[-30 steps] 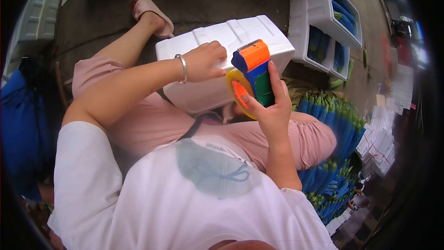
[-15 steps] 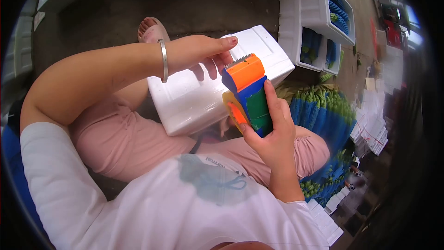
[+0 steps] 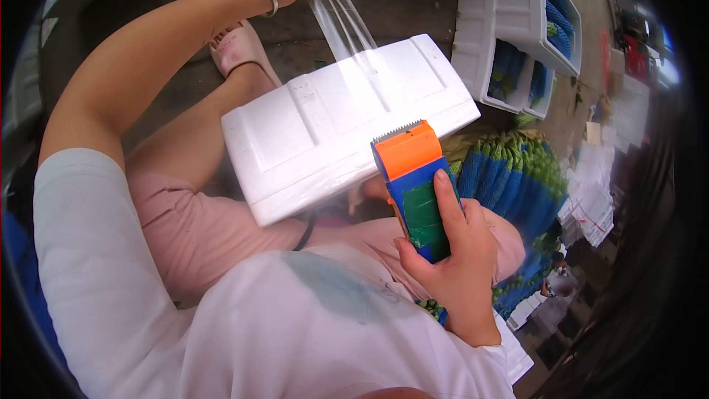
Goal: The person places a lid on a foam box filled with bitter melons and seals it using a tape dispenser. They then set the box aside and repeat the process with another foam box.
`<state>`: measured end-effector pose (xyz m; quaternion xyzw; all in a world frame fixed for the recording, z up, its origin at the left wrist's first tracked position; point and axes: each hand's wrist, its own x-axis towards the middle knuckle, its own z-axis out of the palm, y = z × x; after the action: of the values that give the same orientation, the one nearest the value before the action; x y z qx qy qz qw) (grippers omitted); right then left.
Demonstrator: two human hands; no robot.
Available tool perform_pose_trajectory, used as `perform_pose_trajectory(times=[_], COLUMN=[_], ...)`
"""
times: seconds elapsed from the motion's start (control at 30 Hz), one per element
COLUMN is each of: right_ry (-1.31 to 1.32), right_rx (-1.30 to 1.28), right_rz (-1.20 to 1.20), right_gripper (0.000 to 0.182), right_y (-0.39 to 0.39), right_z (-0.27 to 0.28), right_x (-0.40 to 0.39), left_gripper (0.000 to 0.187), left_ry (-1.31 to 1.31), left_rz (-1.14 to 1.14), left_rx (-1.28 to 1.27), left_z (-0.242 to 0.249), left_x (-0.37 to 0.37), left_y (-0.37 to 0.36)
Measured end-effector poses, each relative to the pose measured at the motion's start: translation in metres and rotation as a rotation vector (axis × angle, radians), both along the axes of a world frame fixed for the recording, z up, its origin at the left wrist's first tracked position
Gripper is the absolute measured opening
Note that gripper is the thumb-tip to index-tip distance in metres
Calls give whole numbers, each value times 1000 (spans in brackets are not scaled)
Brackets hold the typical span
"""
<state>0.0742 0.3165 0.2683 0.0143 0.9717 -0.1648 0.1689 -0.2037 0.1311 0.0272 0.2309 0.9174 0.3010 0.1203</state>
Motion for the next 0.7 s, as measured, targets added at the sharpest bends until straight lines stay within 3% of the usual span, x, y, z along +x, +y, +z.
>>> perform_pose_trajectory(times=[0.1, 0.13, 0.2, 0.23, 0.43, 0.5, 0.53, 0.57, 0.63, 0.7], right_ry=[-141, -186, -190, -193, -57, -8, 24, 46, 14, 86], right_rx=[133, 134, 122, 109, -22, -29, -14, 0, 48, 32], right_rz=[-13, -43, -61, -76, -98, -99, -78, -57, -5, 36], right_gripper=[81, 80, 80, 80, 81, 82, 81, 81, 77, 70], right_y=[17, 22, 31, 35, 49, 50, 48, 45, 43, 35], right_z=[-2, -7, -24, -34, -80, -86, -85, -81, -79, -94], right_x=[26, 32, 46, 52, 73, 64, 57, 54, 41, 17], left_gripper=[41, 41, 37, 37, 41, 43, 45, 44, 34, 88], left_ry=[31, -14, -274, -426, -387, -340, -347, -274, -9, -538], left_rz=[-96, -121, -229, -380, -573, -632, -418, -234, 18, -136], left_rx=[-358, -356, -404, -352, -599, -719, -643, -536, -405, -450], left_z=[-65, -90, -128, -118, -130, -119, -87, -85, -39, 83], left_x=[-4, 9, 51, 77, 77, 72, 49, 26, -3, -24], left_y=[12, 19, 45, 59, 62, 60, 50, 34, 2, -14])
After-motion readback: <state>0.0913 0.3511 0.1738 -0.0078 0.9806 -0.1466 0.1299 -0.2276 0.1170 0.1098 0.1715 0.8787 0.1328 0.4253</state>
